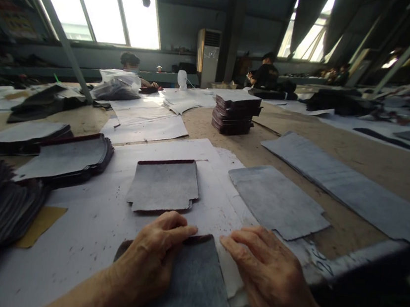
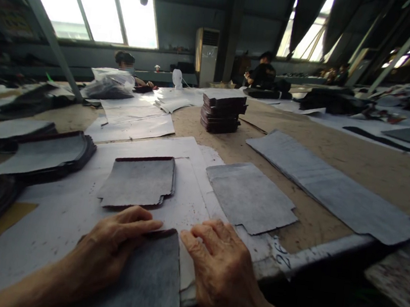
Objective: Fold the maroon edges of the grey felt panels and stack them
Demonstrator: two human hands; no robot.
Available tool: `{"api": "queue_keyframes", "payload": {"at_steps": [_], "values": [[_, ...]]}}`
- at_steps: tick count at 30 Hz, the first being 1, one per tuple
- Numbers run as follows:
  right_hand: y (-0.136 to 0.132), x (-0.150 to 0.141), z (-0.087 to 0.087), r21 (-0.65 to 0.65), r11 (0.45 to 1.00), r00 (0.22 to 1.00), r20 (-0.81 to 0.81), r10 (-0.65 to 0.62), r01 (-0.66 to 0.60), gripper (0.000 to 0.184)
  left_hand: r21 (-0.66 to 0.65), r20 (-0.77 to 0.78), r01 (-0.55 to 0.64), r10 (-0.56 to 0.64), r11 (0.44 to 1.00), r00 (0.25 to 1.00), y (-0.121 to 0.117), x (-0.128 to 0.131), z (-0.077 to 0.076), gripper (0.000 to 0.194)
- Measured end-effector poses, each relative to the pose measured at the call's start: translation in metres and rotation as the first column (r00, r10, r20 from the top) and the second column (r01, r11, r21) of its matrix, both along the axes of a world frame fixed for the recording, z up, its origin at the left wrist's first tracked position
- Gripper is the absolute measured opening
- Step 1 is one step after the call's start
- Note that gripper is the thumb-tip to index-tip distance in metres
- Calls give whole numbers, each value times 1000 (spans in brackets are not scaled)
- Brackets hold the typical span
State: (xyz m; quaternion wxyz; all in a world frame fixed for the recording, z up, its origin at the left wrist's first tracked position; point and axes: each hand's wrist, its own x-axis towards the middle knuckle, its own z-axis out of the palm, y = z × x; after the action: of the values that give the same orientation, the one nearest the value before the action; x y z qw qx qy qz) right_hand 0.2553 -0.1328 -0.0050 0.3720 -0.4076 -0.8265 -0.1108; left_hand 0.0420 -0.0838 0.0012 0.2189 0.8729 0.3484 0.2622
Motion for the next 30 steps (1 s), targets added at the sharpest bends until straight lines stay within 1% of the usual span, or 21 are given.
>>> {"api": "queue_keyframes", "payload": {"at_steps": [3, 5, 9, 12, 15, 21, 25, 30], "values": [[-4, -3, -3, 0, 1000, 997, 74, -10, 10, 33, 41, -35, 45, -44, 998, 998, -1, 1, -1, 44], [-4, -5, -5, -22, 1000, 992, 124, -18, 21, 36, 53, -48, 80, -77, 995, 996, -1, 0, -3, 48], [-5, -7, -5, -104, 993, 980, 198, -28, 49, 40, 78, -79, 168, -162, 983, 984, 1, -2, -6, 58], [-7, -6, -5, -166, 984, 975, 223, -22, 60, 41, 97, -104, 215, -205, 972, 973, 1, -2, -6, 63], [-8, -6, -5, -188, 980, 973, 229, -23, 68, 39, 88, -117, 234, -223, 968, 968, 0, -1, -5, 61], [-7, -5, -6, -163, 985, 976, 216, -19, 56, 39, 36, -174, 228, -219, 973, 960, 0, 1, -2, 65], [-7, -6, -6, -129, 990, 976, 213, -30, 59, 40, 43, -199, 225, -213, 973, 957, 2, 2, -3, 68], [-7, -8, -6, -160, 985, 977, 209, -36, 70, 43, 59, -226, 232, -213, 971, 950, 2, 3, -5, 67]]}}
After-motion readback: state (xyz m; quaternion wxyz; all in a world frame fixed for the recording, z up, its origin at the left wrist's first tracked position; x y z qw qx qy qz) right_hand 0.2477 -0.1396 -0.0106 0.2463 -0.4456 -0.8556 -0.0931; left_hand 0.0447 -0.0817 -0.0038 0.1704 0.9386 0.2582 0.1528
